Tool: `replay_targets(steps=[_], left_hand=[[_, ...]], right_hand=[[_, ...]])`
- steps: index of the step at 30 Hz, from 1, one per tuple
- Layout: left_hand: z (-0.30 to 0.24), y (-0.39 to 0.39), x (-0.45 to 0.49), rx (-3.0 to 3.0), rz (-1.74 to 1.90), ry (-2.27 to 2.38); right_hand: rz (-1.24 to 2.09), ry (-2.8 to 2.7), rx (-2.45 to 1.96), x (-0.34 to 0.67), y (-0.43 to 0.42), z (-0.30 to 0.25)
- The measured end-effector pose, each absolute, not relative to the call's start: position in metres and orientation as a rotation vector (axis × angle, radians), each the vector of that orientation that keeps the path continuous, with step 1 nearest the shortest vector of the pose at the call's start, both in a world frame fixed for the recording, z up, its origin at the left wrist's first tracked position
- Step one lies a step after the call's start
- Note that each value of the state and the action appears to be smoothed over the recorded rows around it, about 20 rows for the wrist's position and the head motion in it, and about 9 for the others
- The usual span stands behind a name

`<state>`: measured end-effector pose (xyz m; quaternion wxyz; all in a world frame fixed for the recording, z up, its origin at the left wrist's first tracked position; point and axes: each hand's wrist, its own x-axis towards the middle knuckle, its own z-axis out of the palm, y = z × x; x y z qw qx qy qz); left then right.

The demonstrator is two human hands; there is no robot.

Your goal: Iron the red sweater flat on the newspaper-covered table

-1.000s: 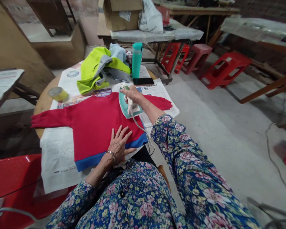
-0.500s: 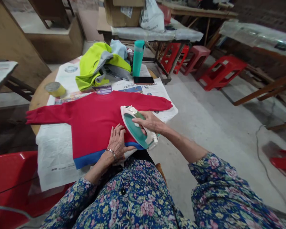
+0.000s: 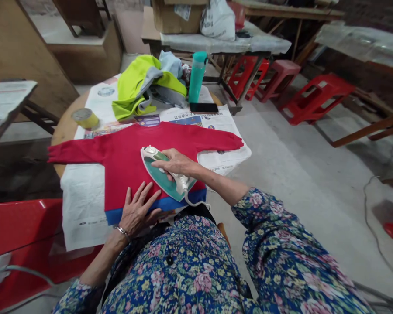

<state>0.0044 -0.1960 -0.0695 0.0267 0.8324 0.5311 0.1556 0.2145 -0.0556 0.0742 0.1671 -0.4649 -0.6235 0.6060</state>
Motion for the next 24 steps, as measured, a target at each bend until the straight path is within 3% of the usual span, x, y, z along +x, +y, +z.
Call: replay_targets(steps=[8, 12, 18, 24], left_hand=[[-0.086, -0.204, 0.001, 2.570, 0.950, 1.591], [-0.085, -0.207, -0.029, 2.346, 1.164, 1.987], [-0.078, -0.215, -0.066, 2.003, 1.286, 2.218], [-0.084, -0.219, -0.066, 1.546, 1.342, 2.270]], right_hand=[[1.608, -1.528, -1.289, 0.159, -0.032, 0.065], [1.774, -1.609, -1.214, 0.156, -0.057, 0.067], [1.990, -1.708, -1.056, 0.136, -0.100, 0.067], [1.898, -1.872, -0.983, 0.096, -0.110, 0.055]])
